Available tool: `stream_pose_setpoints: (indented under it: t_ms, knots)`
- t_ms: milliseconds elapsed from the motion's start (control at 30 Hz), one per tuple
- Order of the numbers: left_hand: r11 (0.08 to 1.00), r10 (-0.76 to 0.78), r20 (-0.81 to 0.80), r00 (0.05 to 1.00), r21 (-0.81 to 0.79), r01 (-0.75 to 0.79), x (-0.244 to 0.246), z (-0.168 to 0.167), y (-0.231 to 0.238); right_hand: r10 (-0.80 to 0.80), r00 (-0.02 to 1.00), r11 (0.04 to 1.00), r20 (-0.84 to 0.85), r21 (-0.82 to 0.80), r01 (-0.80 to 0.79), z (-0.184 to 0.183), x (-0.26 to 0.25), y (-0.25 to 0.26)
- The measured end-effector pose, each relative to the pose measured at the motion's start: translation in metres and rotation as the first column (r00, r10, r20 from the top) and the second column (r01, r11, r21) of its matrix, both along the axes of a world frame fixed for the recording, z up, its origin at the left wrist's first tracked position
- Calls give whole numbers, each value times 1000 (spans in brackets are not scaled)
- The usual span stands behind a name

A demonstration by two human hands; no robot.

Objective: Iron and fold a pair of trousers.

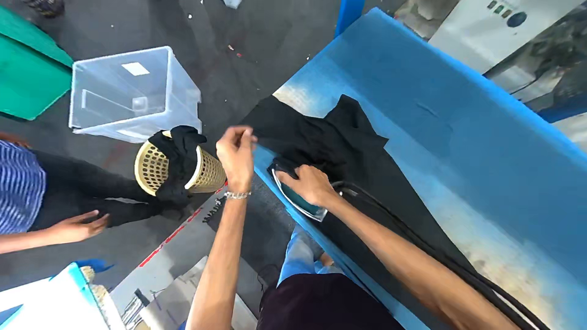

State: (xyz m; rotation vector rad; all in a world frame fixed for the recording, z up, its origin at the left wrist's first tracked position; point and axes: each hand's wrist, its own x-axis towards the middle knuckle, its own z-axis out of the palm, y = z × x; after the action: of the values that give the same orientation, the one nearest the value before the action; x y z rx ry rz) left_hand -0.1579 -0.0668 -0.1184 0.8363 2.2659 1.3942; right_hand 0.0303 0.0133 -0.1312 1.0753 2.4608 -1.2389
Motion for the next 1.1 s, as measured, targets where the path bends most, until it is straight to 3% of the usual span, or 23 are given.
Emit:
stream_pose_setpoints:
  t_ms: [100,233,267,333,400,467,567,667,800,867,933,1000,1100]
  knots:
    - [980,81,155,985,-193,-50,27,-39,-39,132,991,989,-28,73,-130,-5,99,-32]
    - [934,101,317,943,-357,20,71,-82,-53,236,964,970,123,24,-240,-20,239,-77]
    - [921,95,343,934,-387,48,80,-86,-53,160,976,985,146,37,-167,-22,261,-87]
    - [891,69,382,922,-439,115,97,-88,-53,-160,977,985,140,85,149,-25,283,-100]
    - [862,47,417,908,-477,174,113,-87,-56,-488,868,873,94,77,482,-30,277,-98]
    - [875,30,454,890,-443,196,125,-91,-63,-567,821,822,61,91,562,-32,260,-83]
    - [948,24,534,845,-281,151,124,-101,-78,-459,884,883,91,151,444,-23,223,-44]
    - [976,33,612,790,-191,107,118,-107,-89,-265,963,963,55,76,260,-18,195,-18]
    - [972,14,613,790,-193,132,115,-106,-85,206,977,978,63,30,-208,-18,205,-49]
    - [970,21,607,794,-205,131,117,-106,-85,289,950,957,114,-9,-290,-18,223,-71]
    - [970,19,606,795,-203,131,119,-108,-86,166,977,984,134,39,-172,-17,246,-76]
    - [971,15,621,784,-196,137,121,-107,-86,-87,990,990,114,123,73,-16,268,-63]
    - [972,36,630,776,-203,120,120,-103,-84,-461,877,885,133,133,445,-19,293,-11]
